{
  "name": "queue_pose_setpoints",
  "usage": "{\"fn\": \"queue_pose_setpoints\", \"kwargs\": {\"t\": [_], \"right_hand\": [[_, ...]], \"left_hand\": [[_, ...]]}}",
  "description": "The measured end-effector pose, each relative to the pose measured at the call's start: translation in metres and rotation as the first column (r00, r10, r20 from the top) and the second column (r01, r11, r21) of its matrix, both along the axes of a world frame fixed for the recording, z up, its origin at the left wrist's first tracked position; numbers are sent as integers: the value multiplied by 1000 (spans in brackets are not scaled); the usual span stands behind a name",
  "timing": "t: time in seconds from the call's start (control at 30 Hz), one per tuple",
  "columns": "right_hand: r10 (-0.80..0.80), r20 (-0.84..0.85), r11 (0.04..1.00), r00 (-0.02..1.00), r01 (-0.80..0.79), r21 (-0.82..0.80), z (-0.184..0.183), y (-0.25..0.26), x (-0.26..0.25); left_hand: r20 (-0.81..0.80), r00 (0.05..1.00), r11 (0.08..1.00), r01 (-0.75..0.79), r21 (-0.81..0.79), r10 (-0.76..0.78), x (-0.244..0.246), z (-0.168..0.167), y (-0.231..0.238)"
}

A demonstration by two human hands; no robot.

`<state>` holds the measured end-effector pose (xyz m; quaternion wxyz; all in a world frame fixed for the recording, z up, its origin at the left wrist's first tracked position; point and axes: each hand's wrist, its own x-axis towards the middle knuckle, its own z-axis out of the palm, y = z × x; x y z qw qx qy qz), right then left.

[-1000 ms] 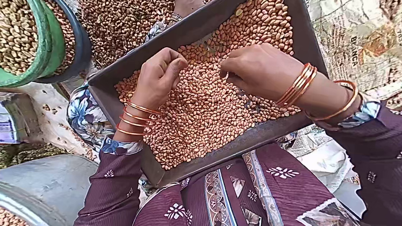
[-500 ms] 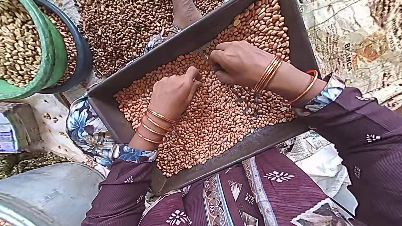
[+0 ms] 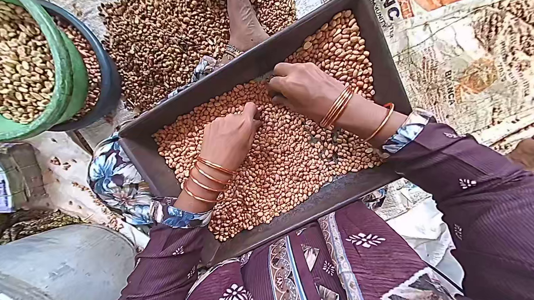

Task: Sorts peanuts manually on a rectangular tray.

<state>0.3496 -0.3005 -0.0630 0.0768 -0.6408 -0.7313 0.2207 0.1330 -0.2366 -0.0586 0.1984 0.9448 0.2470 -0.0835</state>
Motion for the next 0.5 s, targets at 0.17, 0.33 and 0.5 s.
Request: {"fn": "queue_pose_setpoints", "kwargs": {"t": [0.17,0.33,0.5], "right_hand": [[57,37,998,998,-56,-8,1,0,0],[51,126,989,991,-32,-147,11,1,-2],[-82,26,980,996,85,-178,27,-3,29]], "left_hand": [[277,934,884,-75,-462,224,0,-1,20],[341,818,436,124,-891,463,25,0,25],[259,966,940,104,-325,-17,46,3,16]]}}
